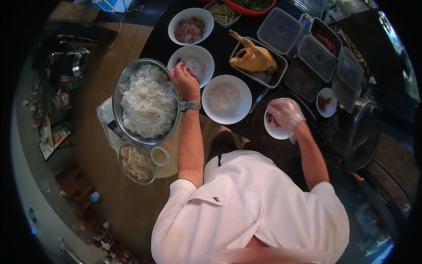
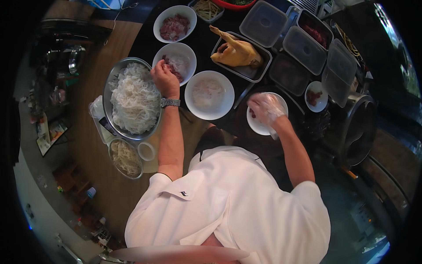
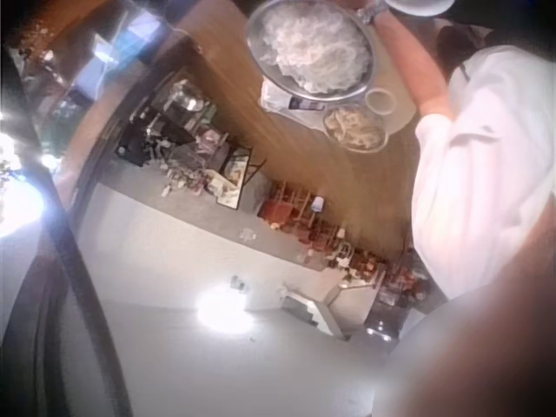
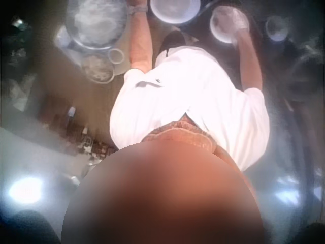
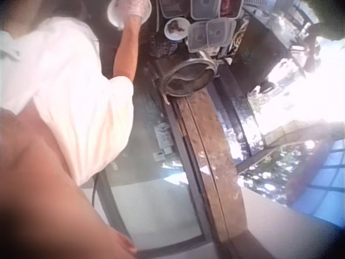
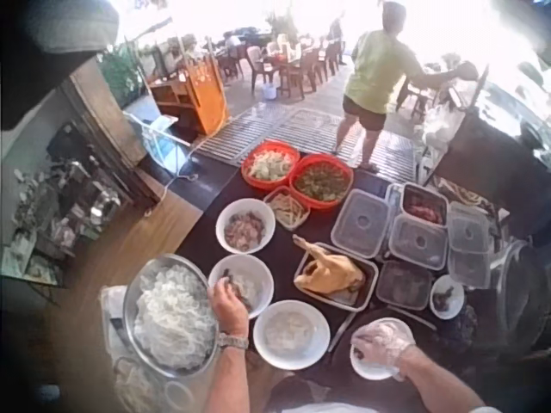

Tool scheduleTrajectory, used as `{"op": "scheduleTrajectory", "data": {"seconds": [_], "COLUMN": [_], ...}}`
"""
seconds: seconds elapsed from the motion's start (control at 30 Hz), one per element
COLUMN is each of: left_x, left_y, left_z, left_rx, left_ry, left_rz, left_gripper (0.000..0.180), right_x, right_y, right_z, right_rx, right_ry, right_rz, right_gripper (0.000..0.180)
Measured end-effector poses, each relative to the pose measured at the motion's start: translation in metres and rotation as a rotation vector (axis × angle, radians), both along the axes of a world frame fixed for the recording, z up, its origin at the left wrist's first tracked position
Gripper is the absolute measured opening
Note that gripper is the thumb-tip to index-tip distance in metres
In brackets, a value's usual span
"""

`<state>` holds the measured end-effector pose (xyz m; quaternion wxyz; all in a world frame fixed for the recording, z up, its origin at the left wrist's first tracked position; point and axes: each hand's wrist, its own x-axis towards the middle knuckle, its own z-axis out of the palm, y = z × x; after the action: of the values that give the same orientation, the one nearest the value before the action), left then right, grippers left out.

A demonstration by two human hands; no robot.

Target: The person assembles bowls of noodle soup by adding noodles, sliced meat, and vegetables, then ladles hot broth over the ingredients. They handle bowls, containers, and a ladle while working at a food stall counter.

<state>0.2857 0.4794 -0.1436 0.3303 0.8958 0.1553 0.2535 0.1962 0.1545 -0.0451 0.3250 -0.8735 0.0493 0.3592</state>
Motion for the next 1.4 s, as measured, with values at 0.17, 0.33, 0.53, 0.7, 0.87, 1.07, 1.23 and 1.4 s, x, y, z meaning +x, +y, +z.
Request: {"op": "scheduleTrajectory", "data": {"seconds": [0.17,0.33,0.53,0.7,0.87,1.07,1.23,1.4], "left_x": [0.023,0.047,0.069,0.087,0.092,0.092,0.1,0.104], "left_y": [0.034,0.062,0.088,0.101,0.108,0.105,0.091,0.086], "left_z": [0.025,0.031,0.029,0.037,0.034,0.027,0.032,0.041], "left_rx": [-0.145,-0.719,-0.718,-0.658,-0.732,-0.632,-0.55,-0.17], "left_ry": [0.173,0.313,0.349,0.277,0.356,0.45,0.493,0.437], "left_rz": [-0.22,-0.319,-0.398,-0.409,-0.429,-0.464,-0.45,-0.451], "left_gripper": [0.015,0.016,0.011,0.012,0.02,0.025,0.017,0.012], "right_x": [0.081,0.144,0.16,0.169,0.163,0.174,0.181,0.18], "right_y": [0.098,0.204,0.24,0.246,0.263,0.265,0.258,0.248], "right_z": [-0.034,-0.048,-0.069,-0.096,-0.098,-0.086,-0.092,-0.097], "right_rx": [0.331,0.631,0.632,0.454,0.43,0.913,0.896,0.592], "right_ry": [-0.439,-0.224,-0.219,-0.152,-0.215,-0.107,-0.034,-0.105], "right_rz": [0.082,-0.021,-0.196,-0.226,0.047,-0.228,-0.361,-0.349], "right_gripper": [0.039,0.047,0.025,0.024,0.029,0.039,0.025,0.023]}}
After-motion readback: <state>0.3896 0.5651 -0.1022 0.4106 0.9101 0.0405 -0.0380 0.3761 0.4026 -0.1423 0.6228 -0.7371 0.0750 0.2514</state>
